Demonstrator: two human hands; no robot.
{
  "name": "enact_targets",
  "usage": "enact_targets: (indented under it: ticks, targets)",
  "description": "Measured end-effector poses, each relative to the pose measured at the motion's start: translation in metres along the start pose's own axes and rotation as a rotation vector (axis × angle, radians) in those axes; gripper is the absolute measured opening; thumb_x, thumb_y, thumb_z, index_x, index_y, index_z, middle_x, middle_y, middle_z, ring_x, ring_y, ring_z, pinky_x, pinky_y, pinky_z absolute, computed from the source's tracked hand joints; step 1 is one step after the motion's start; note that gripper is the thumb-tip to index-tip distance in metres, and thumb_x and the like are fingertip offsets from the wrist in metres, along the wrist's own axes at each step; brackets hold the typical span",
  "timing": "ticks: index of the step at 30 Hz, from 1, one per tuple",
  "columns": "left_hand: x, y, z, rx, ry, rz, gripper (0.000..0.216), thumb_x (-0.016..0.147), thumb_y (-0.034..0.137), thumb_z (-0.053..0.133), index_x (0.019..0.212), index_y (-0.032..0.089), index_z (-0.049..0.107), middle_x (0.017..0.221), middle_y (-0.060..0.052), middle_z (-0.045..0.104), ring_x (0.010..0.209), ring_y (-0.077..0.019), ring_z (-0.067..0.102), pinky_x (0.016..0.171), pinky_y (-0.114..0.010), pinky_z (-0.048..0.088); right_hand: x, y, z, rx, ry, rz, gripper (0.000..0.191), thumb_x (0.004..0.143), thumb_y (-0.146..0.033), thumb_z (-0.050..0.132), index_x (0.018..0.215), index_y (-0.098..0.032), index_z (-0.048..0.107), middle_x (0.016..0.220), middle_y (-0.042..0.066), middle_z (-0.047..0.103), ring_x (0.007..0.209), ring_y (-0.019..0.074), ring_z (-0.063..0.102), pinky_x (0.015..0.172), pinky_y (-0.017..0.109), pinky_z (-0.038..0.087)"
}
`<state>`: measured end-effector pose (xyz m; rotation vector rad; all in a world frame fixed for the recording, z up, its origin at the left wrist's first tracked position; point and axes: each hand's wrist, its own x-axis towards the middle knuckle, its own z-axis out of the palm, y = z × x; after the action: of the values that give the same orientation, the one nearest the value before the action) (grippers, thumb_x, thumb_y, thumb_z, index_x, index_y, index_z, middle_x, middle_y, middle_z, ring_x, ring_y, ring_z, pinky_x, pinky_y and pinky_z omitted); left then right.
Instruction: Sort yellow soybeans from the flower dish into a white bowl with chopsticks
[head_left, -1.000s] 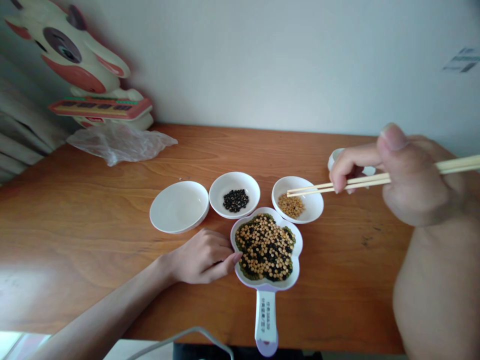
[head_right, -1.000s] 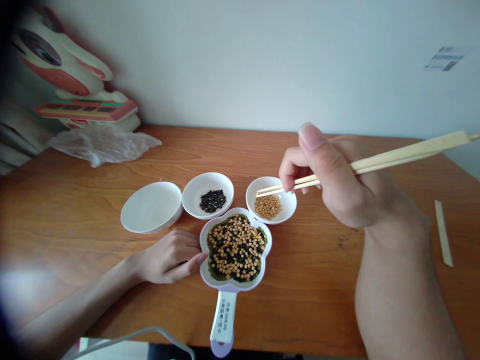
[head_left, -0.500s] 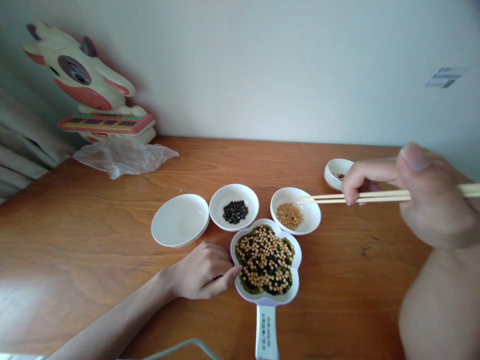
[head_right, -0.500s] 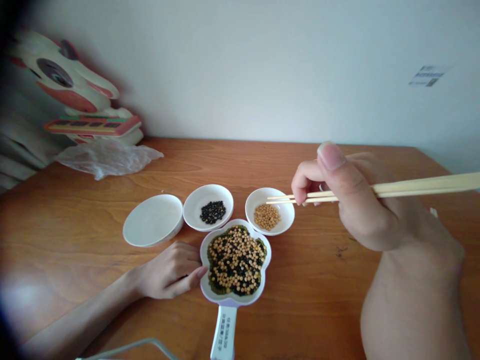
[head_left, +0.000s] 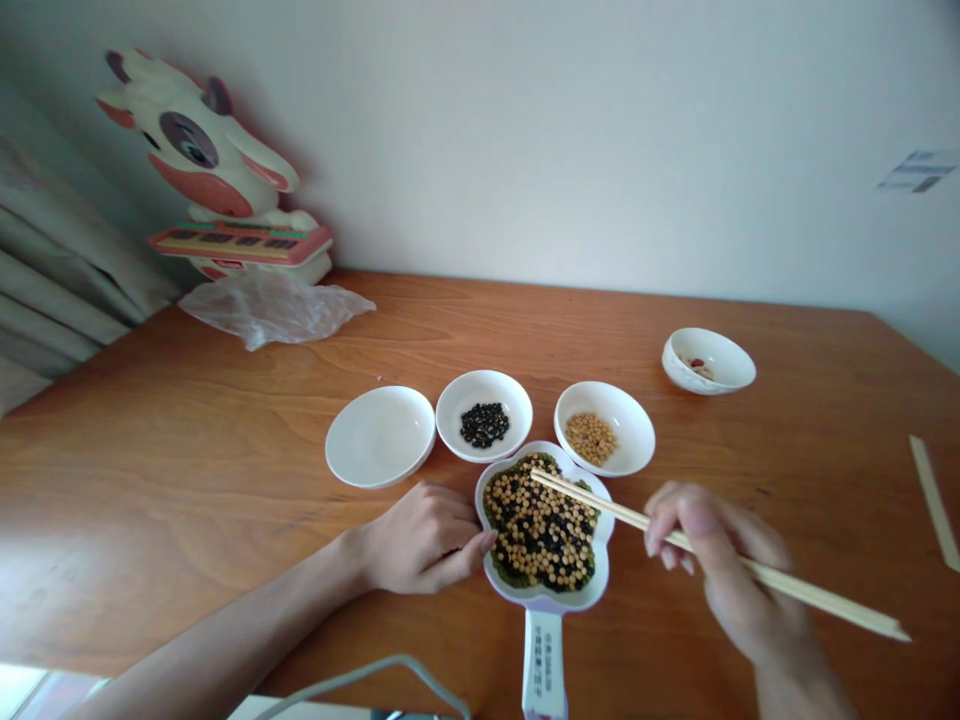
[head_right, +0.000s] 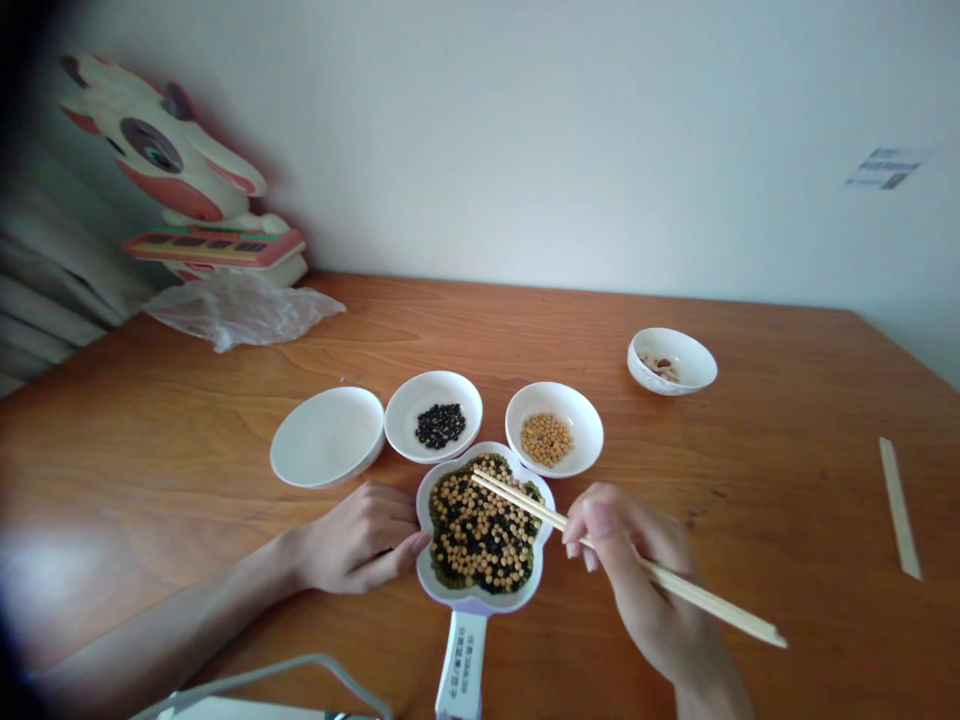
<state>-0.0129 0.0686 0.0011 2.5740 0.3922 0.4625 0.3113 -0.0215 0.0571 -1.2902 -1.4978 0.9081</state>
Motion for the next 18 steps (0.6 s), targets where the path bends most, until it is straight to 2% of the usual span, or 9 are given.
enact_targets:
  ticks: [3,4,7,9,12,18]
  targets:
    - [-0.001,0.001,0.000,-0.002,-0.005,-0.019,0.042,0.110,0.023,0.041,0.069,0.020,0.052,0.067,-0.003,0.063,0.061,-0.0158,0.056,0.060,-0.035,0.034,-0.025,0.016,0.024,0.061,0.166,0.121,0.022,0.101,-0.038,0.065,0.085,-0.024,0.068,0.074,-0.001,0.060,0.062,0.0104,0.053,0.055,0.021,0.043]
    - [-0.001,0.001,0.001,0.000,-0.007,-0.025,0.042,0.110,0.023,0.041,0.069,0.020,0.052,0.067,-0.003,0.063,0.061,-0.0156,0.056,0.060,-0.035,0.034,-0.032,0.020,0.031,0.075,0.225,0.158,0.015,0.097,-0.039,0.071,0.090,-0.025,0.070,0.080,0.000,0.064,0.062,0.0104,0.054,0.053,0.020,0.044]
    - [-0.001,0.000,0.002,0.007,-0.013,-0.032,0.044,0.110,0.023,0.039,0.068,0.020,0.050,0.067,-0.003,0.062,0.059,-0.0148,0.054,0.060,-0.035,0.034,-0.050,0.026,0.046,0.082,0.379,0.212,0.017,0.087,-0.040,0.081,0.092,-0.026,0.073,0.090,0.002,0.070,0.067,0.0113,0.059,0.057,0.019,0.050]
    - [-0.002,-0.001,0.003,0.019,-0.018,-0.033,0.044,0.111,0.024,0.038,0.068,0.020,0.049,0.067,-0.003,0.062,0.059,-0.0143,0.053,0.060,-0.035,0.033,-0.058,0.027,0.051,0.079,0.468,0.273,0.020,0.086,-0.043,0.081,0.094,-0.026,0.076,0.090,0.002,0.071,0.064,0.0108,0.059,0.056,0.019,0.051]
    - [-0.002,-0.003,0.006,0.024,-0.015,-0.033,0.045,0.111,0.026,0.037,0.068,0.020,0.047,0.066,-0.002,0.061,0.057,-0.0135,0.051,0.059,-0.035,0.032,-0.065,0.026,0.057,0.054,0.500,0.294,0.024,0.087,-0.048,0.079,0.092,-0.024,0.078,0.077,0.003,0.070,0.061,0.0127,0.060,0.055,0.020,0.052]
    - [-0.002,-0.003,0.006,0.037,-0.010,-0.007,0.045,0.111,0.025,0.036,0.068,0.020,0.046,0.065,-0.001,0.060,0.055,-0.0128,0.049,0.058,-0.035,0.031,-0.075,0.026,0.068,0.031,0.580,0.208,0.024,0.094,-0.047,0.070,0.097,-0.025,0.080,0.079,0.003,0.071,0.060,0.0125,0.056,0.054,0.022,0.049]
